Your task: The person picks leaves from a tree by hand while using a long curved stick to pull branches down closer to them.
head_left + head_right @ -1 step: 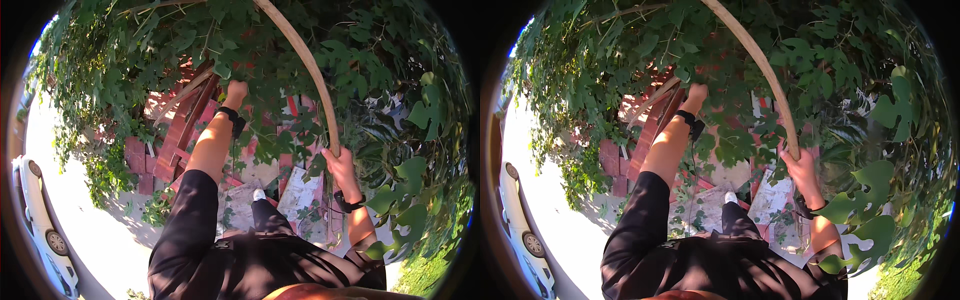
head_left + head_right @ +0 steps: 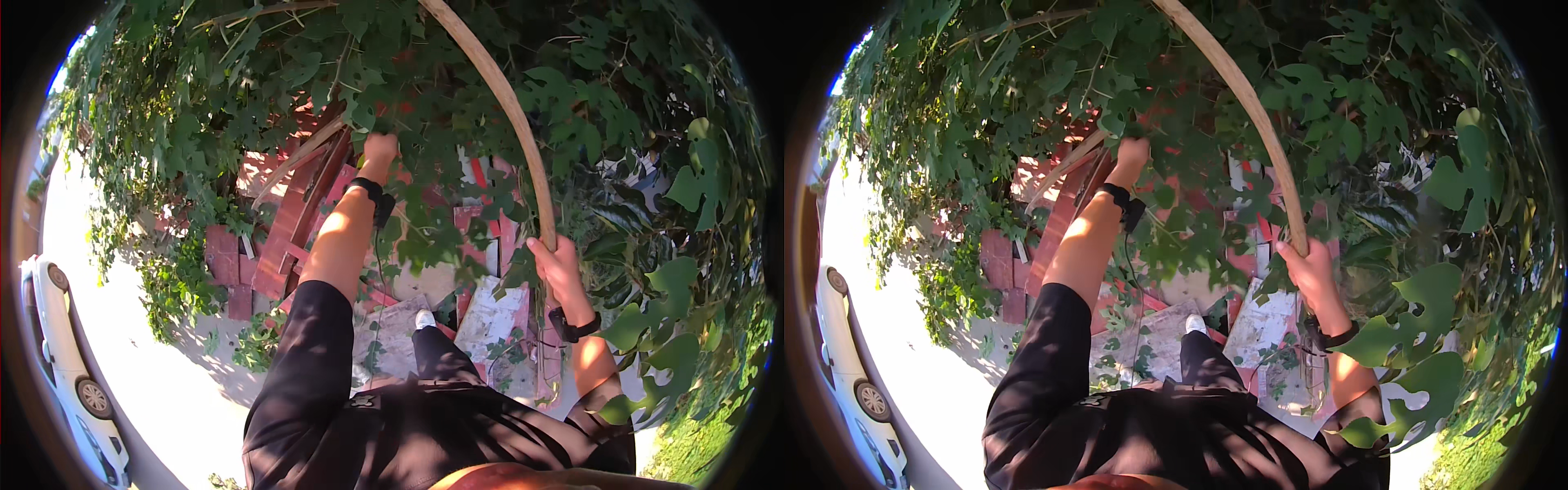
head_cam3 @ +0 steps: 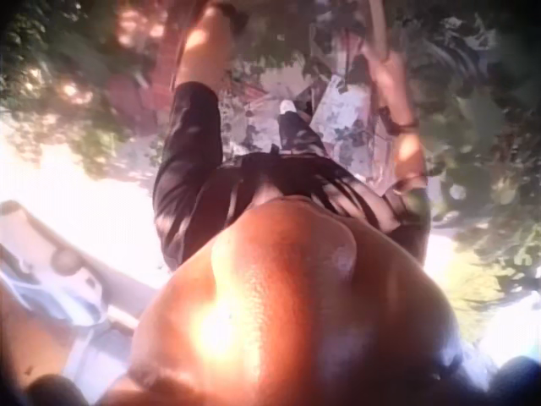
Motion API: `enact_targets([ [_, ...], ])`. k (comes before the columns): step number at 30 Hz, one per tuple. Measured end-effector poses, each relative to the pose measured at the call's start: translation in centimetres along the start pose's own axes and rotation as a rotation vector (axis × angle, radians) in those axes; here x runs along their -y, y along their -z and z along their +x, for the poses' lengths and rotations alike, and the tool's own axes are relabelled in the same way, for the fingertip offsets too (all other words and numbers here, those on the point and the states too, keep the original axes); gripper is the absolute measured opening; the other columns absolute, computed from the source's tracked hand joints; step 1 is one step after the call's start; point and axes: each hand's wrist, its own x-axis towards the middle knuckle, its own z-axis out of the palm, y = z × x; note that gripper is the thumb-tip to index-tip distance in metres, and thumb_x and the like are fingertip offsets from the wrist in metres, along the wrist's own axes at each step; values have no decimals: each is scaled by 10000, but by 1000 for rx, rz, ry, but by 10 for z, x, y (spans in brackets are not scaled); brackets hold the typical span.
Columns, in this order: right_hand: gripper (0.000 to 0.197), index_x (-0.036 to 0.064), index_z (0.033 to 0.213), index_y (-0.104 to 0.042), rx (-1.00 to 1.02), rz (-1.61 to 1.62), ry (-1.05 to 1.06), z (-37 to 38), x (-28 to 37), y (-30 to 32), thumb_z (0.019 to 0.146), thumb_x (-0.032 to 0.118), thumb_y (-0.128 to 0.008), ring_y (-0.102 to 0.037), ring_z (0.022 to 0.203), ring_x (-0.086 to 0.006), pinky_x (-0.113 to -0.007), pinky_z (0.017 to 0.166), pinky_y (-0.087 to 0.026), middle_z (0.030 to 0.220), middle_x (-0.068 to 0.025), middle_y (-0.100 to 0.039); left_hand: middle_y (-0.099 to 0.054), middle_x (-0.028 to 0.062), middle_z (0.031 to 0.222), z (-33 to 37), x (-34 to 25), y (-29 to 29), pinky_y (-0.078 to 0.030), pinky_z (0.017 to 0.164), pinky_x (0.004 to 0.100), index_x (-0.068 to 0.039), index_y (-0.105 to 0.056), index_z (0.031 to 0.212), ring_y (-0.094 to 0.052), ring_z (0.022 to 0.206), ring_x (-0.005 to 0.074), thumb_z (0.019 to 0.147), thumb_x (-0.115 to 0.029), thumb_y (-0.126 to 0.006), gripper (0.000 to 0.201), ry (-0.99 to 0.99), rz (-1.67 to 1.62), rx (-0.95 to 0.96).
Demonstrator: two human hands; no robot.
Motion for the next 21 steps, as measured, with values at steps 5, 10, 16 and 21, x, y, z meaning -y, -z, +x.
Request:
enact_targets([
  [5,381,131,743,-434,102,75,-152,62,7,-7,941,374,-649,-380,404,-65,-238,387,-293,544,58,-392,-676,279,1006,-8,-10,49,-516,862,515,22,-632,1073,-632,991,469,917,-428,-500,495,-128,428,-127],
  [10,511,109,743,-448,96,260,-106,118,60,-34,942,570,-540,-350,381,-77,-254,369,-286,516,41,-376,-643,317,1010,-8,10,68,-496,851,547,33,-657,1001,-616,965,487,905,-377,-526,441,-59,437,-182],
  [16,564,101,757,-426,55,387,504,158,170,-53,989,614,-392,-326,409,-70,-234,391,-253,553,27,-361,-666,295,1010,0,27,78,-524,843,540,-7,-623,1052,-642,956,474,926,-398,-498,429,-73,531,-159],
  [21,651,88,617,-466,-37,0,238,225,16,-80,966,636,-421,-434,372,-131,-286,361,-313,489,3,-441,-653,314,1018,-20,-22,62,-516,855,541,-14,-613,1079,-623,980,491,940,-398,-499,424,-66,635,-76],
])
